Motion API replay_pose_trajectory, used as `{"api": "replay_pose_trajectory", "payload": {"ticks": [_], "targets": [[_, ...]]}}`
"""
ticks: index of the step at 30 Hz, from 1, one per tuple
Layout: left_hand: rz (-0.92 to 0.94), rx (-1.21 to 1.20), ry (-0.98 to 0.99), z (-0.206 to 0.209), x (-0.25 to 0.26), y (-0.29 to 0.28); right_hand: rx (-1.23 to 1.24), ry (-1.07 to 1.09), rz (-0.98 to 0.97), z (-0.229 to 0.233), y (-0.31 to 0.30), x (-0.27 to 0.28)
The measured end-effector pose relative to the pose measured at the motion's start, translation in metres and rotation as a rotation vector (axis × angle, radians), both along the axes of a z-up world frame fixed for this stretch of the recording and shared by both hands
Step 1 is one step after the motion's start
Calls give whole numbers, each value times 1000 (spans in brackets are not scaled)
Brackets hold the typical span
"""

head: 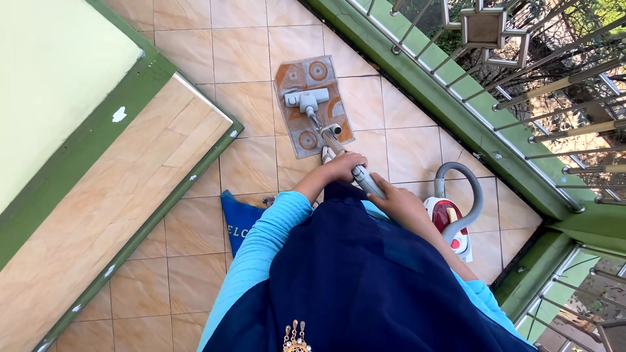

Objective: The person is vacuuming the balcony floor and then hanging a mat on the railing.

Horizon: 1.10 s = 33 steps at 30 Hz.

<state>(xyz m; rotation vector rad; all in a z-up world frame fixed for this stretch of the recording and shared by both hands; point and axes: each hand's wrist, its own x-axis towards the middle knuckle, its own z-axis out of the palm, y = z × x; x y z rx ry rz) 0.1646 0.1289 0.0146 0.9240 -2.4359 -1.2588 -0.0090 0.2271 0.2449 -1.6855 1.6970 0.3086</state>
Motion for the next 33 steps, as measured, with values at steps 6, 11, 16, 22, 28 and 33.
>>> {"api": "replay_pose_trajectory", "payload": {"ticks": [6, 11, 16, 22, 28, 33], "targets": [[160, -19, 9, -39, 24, -5, -37, -20, 51, -24, -15, 22], [236, -13, 24, -64, 43, -7, -94, -41, 100, -71, -28, 36], [424, -47, -40, -72, 38, -11, -173, -55, 116, -121, -50, 40], [562, -116, -56, -11, 23, -36, -254, -166, -74, -100, -76, 23], [310, -386, 39, 38, -10, -20, -232, -223, -233, -31, -18, -28], [15, -286, 330, 76, -37, 14, -154, -189, -286, -7, 35, -63]]}}
